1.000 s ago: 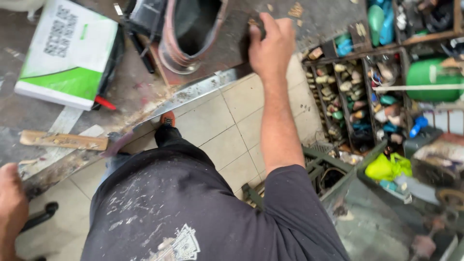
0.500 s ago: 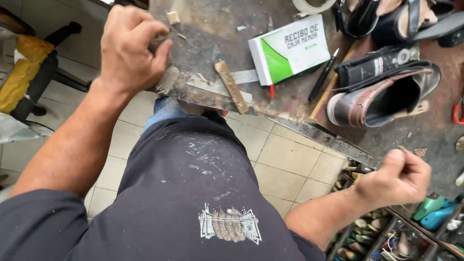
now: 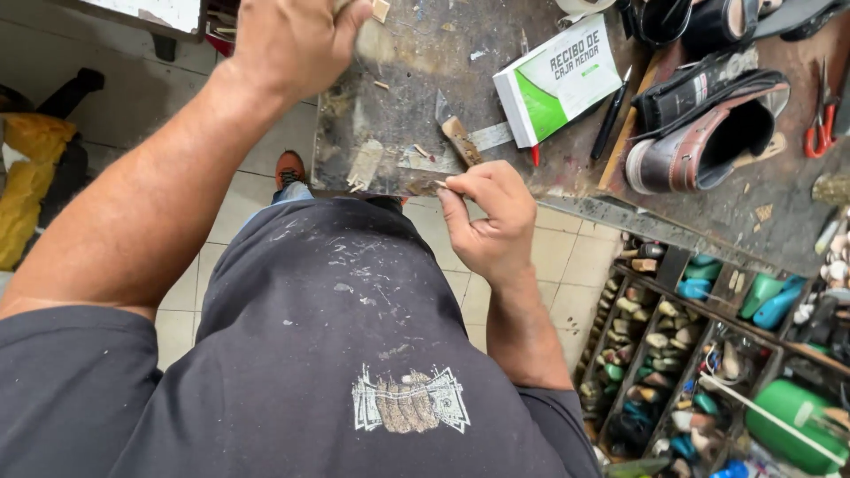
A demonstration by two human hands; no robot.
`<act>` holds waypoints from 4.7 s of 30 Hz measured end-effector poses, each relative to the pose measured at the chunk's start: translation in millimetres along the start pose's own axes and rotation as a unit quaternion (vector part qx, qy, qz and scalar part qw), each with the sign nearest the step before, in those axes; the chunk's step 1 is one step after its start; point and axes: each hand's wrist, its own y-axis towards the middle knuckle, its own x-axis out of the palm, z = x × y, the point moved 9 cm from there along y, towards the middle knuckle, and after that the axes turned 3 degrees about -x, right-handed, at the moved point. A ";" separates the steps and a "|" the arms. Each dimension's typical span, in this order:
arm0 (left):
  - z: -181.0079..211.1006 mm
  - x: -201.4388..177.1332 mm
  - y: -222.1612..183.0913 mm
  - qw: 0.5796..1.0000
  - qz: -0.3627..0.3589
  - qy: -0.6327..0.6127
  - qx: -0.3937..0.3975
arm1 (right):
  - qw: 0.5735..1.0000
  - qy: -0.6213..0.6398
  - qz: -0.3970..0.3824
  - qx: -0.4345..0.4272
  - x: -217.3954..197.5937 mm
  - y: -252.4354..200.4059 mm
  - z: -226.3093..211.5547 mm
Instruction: Trimming excess material from shoe components with a knife and applying adhesive with a brush
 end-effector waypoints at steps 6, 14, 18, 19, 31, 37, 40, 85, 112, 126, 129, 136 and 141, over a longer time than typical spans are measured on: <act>73.3 -73.1 -19.8 0.963 -0.066 -0.258 0.047 | 0.998 -0.038 0.035 -0.022 43.9 14.3 -24.4; 39.3 -45.1 -72.8 0.800 -0.252 -0.513 -0.185 | 0.988 -0.051 0.121 -0.080 76.3 14.4 -41.0; 8.3 -73.8 -60.9 0.863 -0.199 -0.410 -0.217 | 0.996 -0.091 -0.019 -0.006 101.7 27.6 -9.6; -1.7 -86.8 -57.2 0.900 -0.161 -0.340 -0.219 | 0.983 -0.160 -0.079 0.036 109.2 29.1 1.0; -46.5 -115.4 -82.4 0.893 0.010 -0.368 -0.259 | 0.952 0.023 -0.278 -0.123 119.9 56.7 -62.2; 2.9 -104.6 -55.5 0.941 -0.044 -0.262 -0.211 | 0.955 -0.211 -0.180 -0.104 75.7 39.1 -15.0; 28.6 -75.9 -34.4 0.944 -0.128 -0.252 -0.170 | 0.937 -0.302 -0.177 0.012 35.9 16.3 28.6; 36.6 6.9 30.8 0.950 -0.254 -0.135 0.120 | 0.970 -0.203 -0.116 0.069 53.2 35.6 31.1; 13.4 56.4 40.3 0.927 -0.368 -0.028 -0.067 | 0.936 -0.316 -0.155 -0.020 72.2 66.4 29.4; 11.7 63.6 45.7 0.926 -0.367 -0.003 -0.086 | 0.915 -0.368 -0.159 -0.041 80.1 67.6 23.4; 14.0 68.8 45.2 0.916 -0.391 0.013 -0.086 | 0.914 -0.365 -0.174 -0.038 80.7 64.1 27.4; 13.8 68.4 46.2 0.921 -0.383 0.006 -0.074 | 0.910 -0.371 -0.177 -0.057 85.1 64.8 32.6; 12.4 62.8 48.0 0.938 -0.340 -0.012 -0.067 | 0.905 -0.380 -0.173 -0.080 86.3 65.6 27.5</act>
